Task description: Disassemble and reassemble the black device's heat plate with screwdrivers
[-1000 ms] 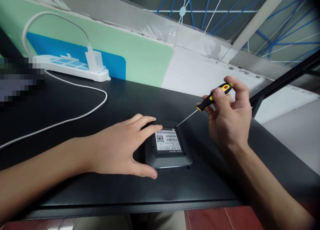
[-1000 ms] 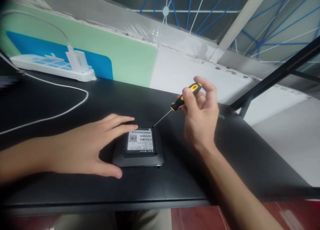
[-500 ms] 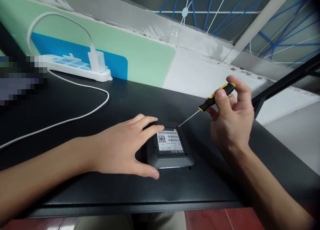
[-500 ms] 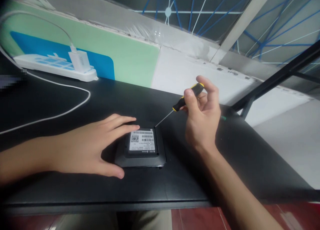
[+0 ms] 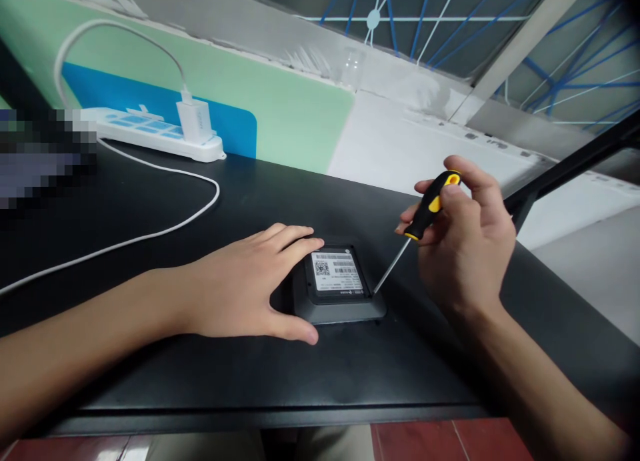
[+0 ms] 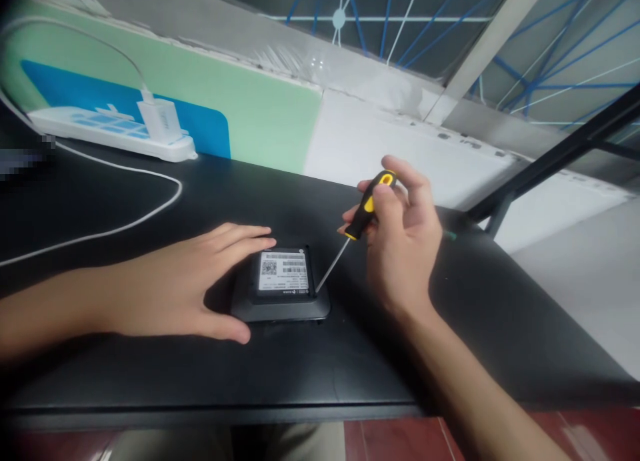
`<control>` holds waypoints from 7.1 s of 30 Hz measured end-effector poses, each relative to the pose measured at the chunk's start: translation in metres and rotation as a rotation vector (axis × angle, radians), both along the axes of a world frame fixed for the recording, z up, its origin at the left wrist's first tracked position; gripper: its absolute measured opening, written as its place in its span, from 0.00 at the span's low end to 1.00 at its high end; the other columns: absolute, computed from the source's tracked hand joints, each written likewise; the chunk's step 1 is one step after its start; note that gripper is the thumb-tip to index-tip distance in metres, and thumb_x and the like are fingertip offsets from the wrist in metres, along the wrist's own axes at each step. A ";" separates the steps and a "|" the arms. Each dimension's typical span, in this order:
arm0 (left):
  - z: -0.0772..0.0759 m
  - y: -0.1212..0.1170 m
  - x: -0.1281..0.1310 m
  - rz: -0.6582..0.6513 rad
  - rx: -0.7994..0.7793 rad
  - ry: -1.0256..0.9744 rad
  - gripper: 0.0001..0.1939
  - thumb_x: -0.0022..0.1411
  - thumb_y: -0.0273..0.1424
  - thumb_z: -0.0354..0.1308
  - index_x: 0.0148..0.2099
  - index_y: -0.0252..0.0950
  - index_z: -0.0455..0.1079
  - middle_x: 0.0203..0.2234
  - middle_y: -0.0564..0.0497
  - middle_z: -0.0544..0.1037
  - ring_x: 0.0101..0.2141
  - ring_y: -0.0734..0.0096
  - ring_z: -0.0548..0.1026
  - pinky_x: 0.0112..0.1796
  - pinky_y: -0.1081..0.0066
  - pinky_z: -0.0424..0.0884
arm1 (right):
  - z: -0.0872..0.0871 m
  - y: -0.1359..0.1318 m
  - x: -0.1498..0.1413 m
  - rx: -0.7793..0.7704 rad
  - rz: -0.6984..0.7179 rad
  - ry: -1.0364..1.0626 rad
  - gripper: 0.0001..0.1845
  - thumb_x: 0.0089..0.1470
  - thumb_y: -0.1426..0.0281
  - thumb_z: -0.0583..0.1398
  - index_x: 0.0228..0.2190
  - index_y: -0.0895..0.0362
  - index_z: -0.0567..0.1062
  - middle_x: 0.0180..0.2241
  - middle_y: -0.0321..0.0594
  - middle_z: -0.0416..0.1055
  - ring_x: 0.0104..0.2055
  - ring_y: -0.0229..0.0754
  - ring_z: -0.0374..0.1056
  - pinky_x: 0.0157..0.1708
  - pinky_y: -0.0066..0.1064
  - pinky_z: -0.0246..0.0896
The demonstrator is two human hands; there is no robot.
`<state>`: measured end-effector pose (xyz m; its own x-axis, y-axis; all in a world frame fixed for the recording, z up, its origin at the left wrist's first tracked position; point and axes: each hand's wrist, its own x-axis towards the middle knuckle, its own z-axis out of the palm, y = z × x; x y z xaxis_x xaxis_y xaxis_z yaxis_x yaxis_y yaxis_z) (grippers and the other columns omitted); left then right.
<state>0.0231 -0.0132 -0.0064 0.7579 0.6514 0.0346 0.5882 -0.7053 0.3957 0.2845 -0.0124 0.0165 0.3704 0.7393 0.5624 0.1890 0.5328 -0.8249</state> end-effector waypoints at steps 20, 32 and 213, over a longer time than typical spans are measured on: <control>0.001 0.003 -0.001 -0.004 -0.033 0.039 0.56 0.60 0.65 0.59 0.77 0.39 0.47 0.77 0.45 0.45 0.75 0.46 0.45 0.70 0.48 0.53 | -0.003 -0.001 0.001 0.114 0.090 -0.072 0.13 0.61 0.68 0.63 0.47 0.45 0.79 0.35 0.32 0.76 0.23 0.32 0.74 0.20 0.25 0.72; 0.000 0.003 0.000 0.030 -0.009 0.030 0.55 0.59 0.65 0.60 0.77 0.41 0.49 0.77 0.45 0.46 0.74 0.45 0.47 0.70 0.47 0.55 | 0.006 -0.003 -0.002 0.084 0.179 0.048 0.08 0.60 0.64 0.58 0.41 0.52 0.74 0.36 0.36 0.82 0.27 0.40 0.80 0.21 0.30 0.77; 0.001 -0.004 0.001 -0.002 0.066 0.012 0.52 0.62 0.64 0.58 0.76 0.39 0.53 0.75 0.42 0.53 0.72 0.42 0.56 0.67 0.48 0.60 | -0.012 0.033 0.036 -0.080 -0.210 -0.200 0.25 0.60 0.61 0.60 0.58 0.46 0.65 0.26 0.30 0.65 0.23 0.39 0.62 0.26 0.36 0.67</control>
<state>0.0245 -0.0174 -0.0052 0.7596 0.6468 0.0685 0.5913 -0.7305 0.3416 0.3206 0.0211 0.0042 0.4082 0.7029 0.5825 0.4511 0.3994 -0.7981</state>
